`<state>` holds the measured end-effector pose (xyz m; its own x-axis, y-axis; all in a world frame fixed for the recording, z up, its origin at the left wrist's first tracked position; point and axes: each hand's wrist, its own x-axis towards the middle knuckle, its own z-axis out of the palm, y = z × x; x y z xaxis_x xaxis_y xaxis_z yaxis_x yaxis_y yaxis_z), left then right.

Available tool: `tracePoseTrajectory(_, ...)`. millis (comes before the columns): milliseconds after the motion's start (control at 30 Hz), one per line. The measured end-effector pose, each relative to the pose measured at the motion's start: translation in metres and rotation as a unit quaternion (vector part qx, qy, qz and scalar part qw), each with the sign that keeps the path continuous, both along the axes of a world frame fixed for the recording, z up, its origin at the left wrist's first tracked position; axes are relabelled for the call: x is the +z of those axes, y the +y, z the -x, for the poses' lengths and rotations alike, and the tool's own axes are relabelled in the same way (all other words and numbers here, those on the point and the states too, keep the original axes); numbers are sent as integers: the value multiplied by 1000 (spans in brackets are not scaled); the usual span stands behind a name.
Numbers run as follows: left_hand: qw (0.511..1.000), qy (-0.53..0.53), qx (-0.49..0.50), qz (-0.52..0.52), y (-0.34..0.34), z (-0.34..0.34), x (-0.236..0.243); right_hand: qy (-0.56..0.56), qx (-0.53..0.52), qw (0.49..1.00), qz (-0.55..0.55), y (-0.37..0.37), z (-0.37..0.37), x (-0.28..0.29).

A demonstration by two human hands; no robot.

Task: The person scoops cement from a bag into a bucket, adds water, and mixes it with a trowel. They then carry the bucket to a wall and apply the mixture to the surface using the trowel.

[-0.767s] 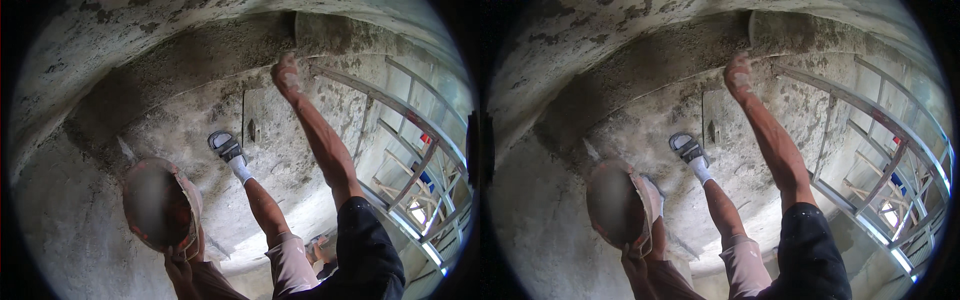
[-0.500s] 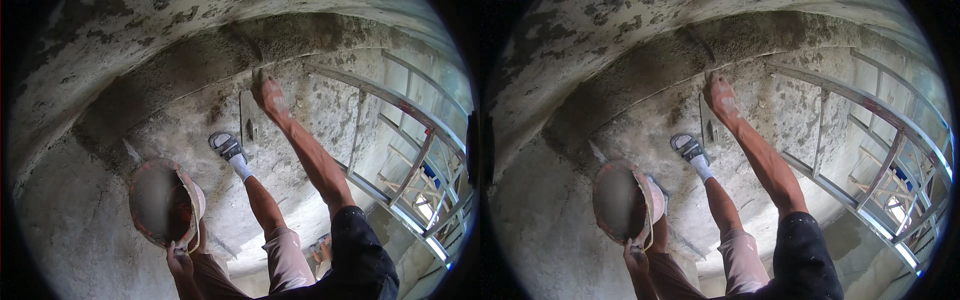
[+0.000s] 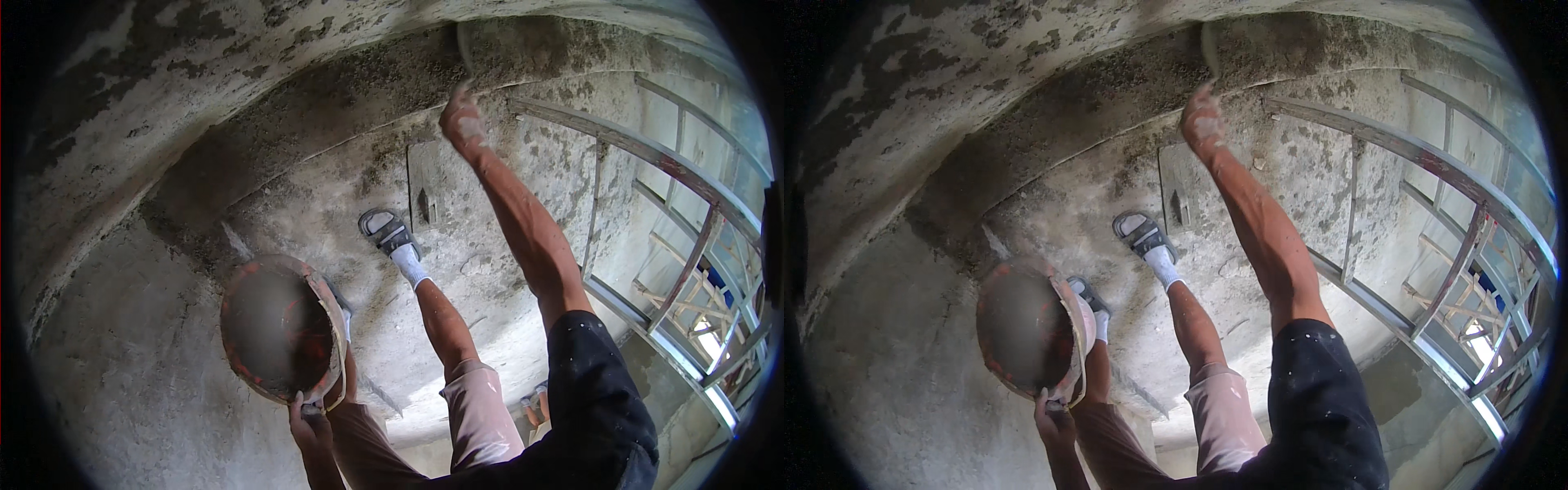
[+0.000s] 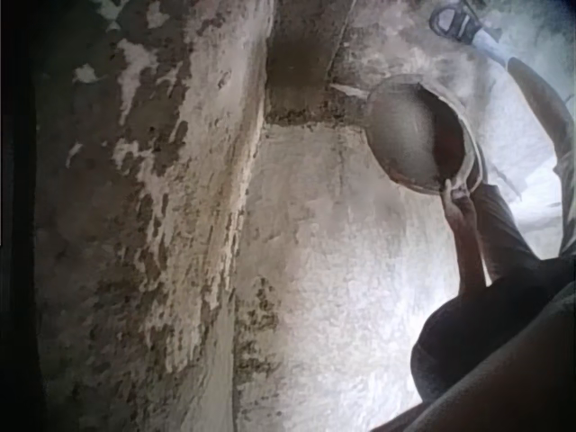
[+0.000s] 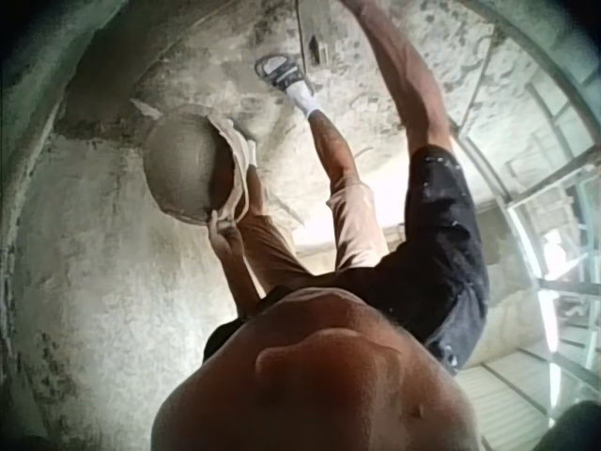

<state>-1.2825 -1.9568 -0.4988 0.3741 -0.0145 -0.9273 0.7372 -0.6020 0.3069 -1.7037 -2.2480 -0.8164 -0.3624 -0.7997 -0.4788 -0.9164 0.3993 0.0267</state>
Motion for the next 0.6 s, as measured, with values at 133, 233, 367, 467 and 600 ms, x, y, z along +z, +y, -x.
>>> tracePoseTrajectory(133, 1000, 16, -7, -4, 3, 1, 1, -106, 19, 994, 37, 42, -39, -3)
tracePoseTrajectory(233, 1000, 20, -12, 4, 1, -1, 3, -182, 62, 977, 93, 38, -20, 23)
tracePoseTrajectory(367, 1000, 12, -11, -9, -16, 15, 10, -142, -13, 987, 71, 18, 56, 44)
tracePoseTrajectory(467, 1000, 27, -5, -2, -11, 7, 12, -69, 47, 947, 309, 27, 99, -4)
tracePoseTrajectory(600, 999, 27, -18, -8, -19, 24, 12, 36, 69, 936, 343, 72, 69, -57)
